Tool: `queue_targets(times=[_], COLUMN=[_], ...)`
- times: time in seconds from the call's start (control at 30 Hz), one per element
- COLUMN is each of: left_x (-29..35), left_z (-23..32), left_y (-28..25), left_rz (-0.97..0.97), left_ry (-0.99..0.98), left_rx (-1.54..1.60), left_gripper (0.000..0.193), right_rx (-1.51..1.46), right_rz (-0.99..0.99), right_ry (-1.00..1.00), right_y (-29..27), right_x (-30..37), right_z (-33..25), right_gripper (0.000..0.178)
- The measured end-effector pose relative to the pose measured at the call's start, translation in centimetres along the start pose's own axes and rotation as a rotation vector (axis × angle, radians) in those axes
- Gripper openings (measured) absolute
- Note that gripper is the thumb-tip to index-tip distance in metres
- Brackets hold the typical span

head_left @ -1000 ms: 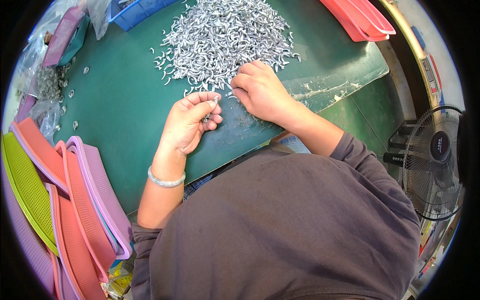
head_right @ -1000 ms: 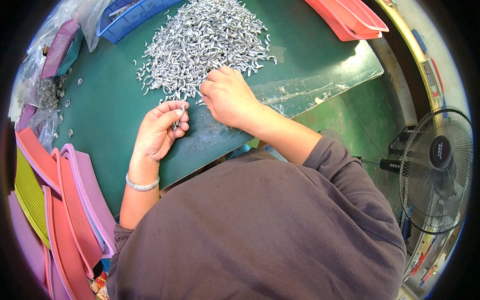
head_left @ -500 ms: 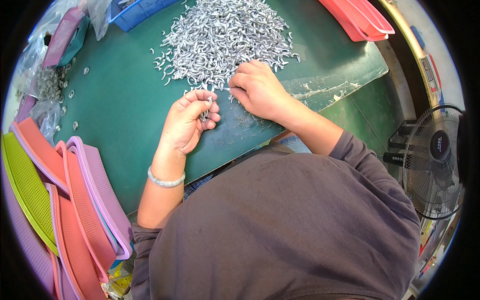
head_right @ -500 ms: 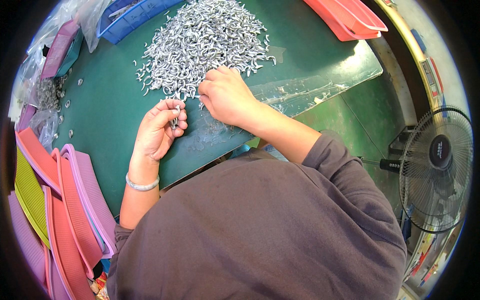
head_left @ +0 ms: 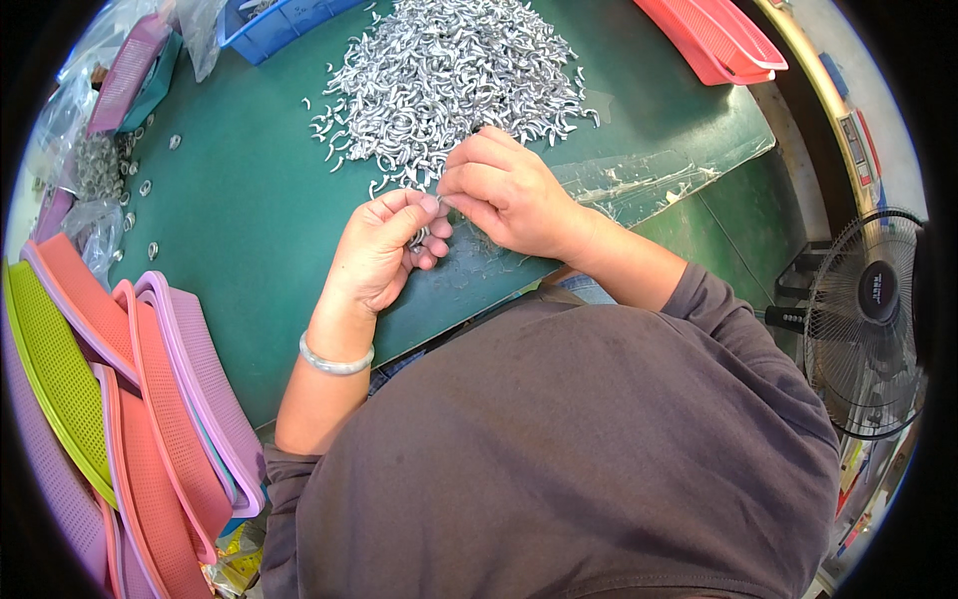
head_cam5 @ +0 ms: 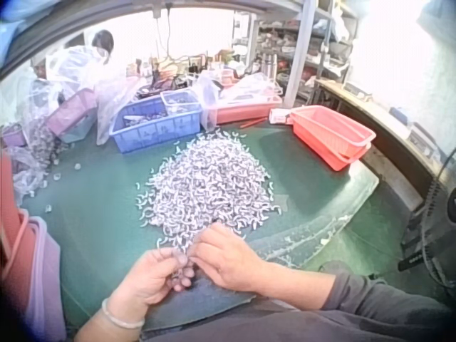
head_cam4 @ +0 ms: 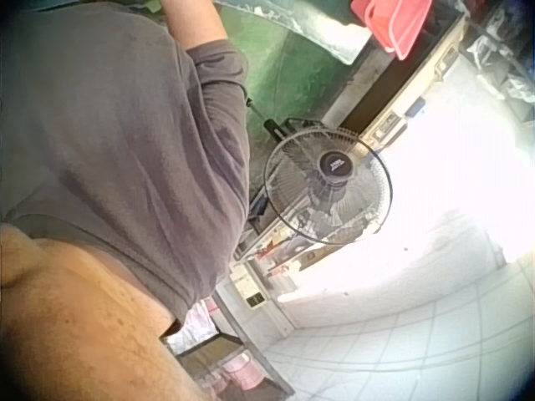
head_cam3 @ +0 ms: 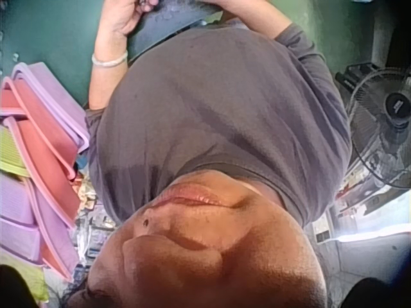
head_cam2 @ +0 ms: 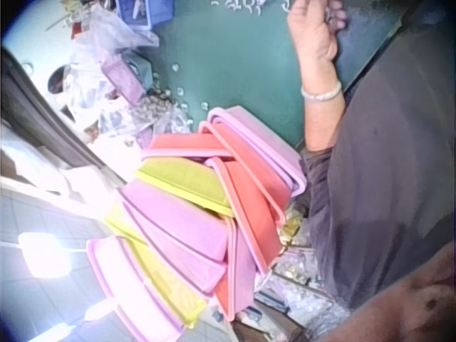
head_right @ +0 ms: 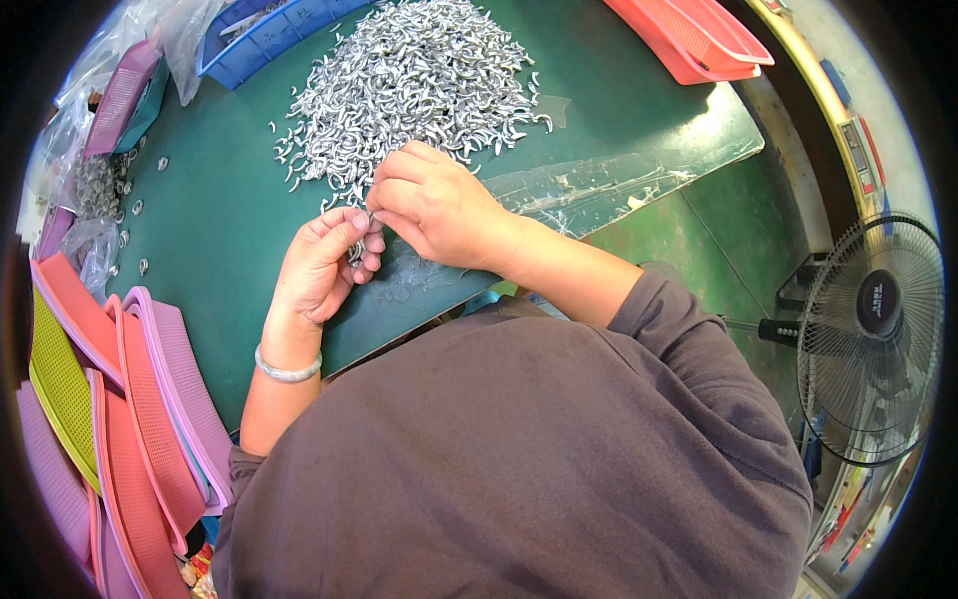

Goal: The person gathers metal components from various workstations, places them on a green workbench, and then manually fits the components together.

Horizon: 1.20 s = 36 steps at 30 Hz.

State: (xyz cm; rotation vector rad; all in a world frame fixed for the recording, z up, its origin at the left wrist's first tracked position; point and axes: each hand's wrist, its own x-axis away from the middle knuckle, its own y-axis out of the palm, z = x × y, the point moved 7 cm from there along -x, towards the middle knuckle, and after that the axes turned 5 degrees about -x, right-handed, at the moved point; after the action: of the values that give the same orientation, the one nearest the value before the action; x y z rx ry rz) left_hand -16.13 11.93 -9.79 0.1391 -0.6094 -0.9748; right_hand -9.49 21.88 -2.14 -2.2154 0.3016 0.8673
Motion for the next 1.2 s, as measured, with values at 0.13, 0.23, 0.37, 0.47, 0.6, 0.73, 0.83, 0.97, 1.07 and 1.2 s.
queue_targets(times=[0.13,0.23,0.37,0.47,0.6,0.73,0.83,0.97,1.07,1.2], left_x=[-0.2,-0.2,-0.2,-0.2,-0.2,-0.2,-0.1,-0.1,-0.1,-0.1], left_z=[0.0,0.0,0.0,0.2,0.3,0.3,0.4,0.5,0.5,0.6], left_y=[-0.5,-0.6,-0.3,-0.3,-0.5,-0.5,-0.3,-0.2,-0.1,-0.1], left_rz=[0.008,0.028,0.013,0.010,0.025,0.029,0.014,-0.008,-0.025,-0.034], left_ry=[0.040,0.044,0.063,0.078,0.093,0.089,0.098,0.114,0.125,0.142], left_rx=[0.022,0.029,0.043,0.055,0.062,0.060,0.061,0.063,0.064,0.070], left_gripper=[0.008,0.008,0.009,0.009,0.009,0.009,0.009,0.010,0.011,0.013], right_rx=[0.030,0.238,0.223,0.211,0.157,0.062,-0.011,-0.399,-0.688,-0.828], right_rz=[0.050,-0.149,-0.193,-0.198,-0.147,-0.053,-0.055,-0.027,0.017,0.046], right_ry=[0.128,0.221,0.278,0.301,0.302,0.284,0.355,0.567,0.675,0.731], right_y=[-0.2,0.7,0.9,1.2,1.1,0.2,0.0,0.4,0.9,1.0], right_x=[0.9,1.7,1.8,1.8,1.9,1.6,1.5,2.1,2.6,2.5], right_z=[1.4,2.7,2.9,3.0,3.3,2.8,2.6,3.3,3.8,3.7], right_gripper=[0.016,0.013,0.008,0.005,0.003,0.004,0.005,0.004,0.007,0.011])
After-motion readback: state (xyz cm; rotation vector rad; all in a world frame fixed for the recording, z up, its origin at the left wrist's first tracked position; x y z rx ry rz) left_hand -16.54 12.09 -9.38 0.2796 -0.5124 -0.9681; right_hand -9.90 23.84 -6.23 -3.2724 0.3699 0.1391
